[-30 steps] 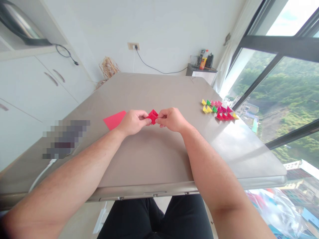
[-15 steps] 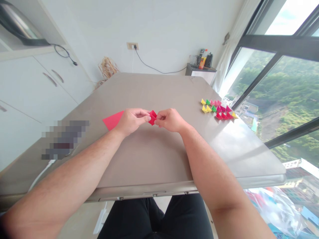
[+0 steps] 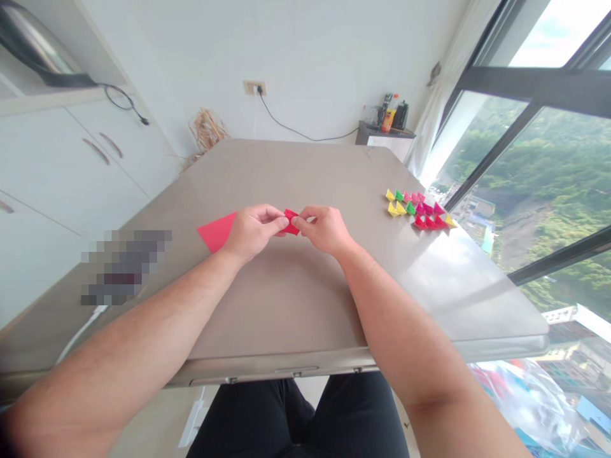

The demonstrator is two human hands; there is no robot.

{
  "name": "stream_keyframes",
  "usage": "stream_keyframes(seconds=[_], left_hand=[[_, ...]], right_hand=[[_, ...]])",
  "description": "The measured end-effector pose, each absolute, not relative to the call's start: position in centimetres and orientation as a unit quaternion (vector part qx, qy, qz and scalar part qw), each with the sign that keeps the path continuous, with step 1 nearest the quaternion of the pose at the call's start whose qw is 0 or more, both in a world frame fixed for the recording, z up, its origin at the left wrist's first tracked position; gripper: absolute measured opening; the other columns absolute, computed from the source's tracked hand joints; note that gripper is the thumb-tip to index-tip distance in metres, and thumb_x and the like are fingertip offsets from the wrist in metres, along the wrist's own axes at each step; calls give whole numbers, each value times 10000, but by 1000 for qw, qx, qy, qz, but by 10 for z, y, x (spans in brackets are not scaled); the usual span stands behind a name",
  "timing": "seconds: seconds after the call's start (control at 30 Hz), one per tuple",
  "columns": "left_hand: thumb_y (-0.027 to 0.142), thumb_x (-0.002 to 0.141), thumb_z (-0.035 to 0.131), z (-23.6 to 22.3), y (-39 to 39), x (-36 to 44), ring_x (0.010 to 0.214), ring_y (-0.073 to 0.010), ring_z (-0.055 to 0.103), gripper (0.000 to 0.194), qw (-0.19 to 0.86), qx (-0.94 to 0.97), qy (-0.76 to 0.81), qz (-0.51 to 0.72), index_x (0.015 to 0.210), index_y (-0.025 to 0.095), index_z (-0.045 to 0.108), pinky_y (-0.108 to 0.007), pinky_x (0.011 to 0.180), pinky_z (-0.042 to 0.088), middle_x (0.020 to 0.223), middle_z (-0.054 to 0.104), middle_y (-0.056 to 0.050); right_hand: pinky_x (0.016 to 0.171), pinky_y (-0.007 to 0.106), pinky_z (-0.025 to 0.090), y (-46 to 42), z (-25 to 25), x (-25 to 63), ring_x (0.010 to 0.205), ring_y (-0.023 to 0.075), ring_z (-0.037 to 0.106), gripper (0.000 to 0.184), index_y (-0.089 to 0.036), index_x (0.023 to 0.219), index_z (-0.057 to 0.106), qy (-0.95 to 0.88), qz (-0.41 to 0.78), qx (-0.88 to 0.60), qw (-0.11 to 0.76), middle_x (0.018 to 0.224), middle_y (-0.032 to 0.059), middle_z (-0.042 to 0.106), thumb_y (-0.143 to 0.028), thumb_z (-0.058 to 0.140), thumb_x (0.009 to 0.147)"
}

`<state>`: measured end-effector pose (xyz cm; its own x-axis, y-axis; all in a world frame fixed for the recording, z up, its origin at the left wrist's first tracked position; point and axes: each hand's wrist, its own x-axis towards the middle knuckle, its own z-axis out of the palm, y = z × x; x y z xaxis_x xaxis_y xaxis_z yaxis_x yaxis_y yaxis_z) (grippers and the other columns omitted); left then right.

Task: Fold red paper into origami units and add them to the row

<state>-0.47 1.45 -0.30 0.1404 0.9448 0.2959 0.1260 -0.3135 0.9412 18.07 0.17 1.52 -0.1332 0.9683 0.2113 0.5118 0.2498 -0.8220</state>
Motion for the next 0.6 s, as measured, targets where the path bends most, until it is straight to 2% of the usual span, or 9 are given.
stream_keyframes(seconds=[0.17,0.27,0.4,0.6], left_hand=[[440,780,764,-5,14,-3,777,-215,732,284,437,621,407,508,804,160,721,-351,677,632,804,739,-57],[433,772,772,-7,16,-3,773,-212,729,282,443,618,407,507,793,157,715,-360,701,633,785,736,-55],[429,774,771,-8,17,-3,752,-205,724,275,435,623,406,508,783,160,712,-356,700,627,772,735,-50],[412,773,768,-6,14,-2,749,-205,726,259,429,615,416,514,802,162,702,-352,697,625,787,746,-58]], right_hand=[[571,271,434,2,10,176,575,132,563,171,-218,814,740,-694,261,-528,414,634,-13,652,-377,678,817],[604,276,452,1,6,173,603,129,573,146,-226,852,749,-703,244,-507,435,715,-8,679,-334,656,826],[638,286,469,1,4,172,664,139,609,174,-217,794,749,-722,223,-477,448,803,17,704,-322,625,855],[568,280,474,1,4,172,558,119,587,123,-234,886,699,-688,259,-490,469,792,-17,710,-326,637,835]])
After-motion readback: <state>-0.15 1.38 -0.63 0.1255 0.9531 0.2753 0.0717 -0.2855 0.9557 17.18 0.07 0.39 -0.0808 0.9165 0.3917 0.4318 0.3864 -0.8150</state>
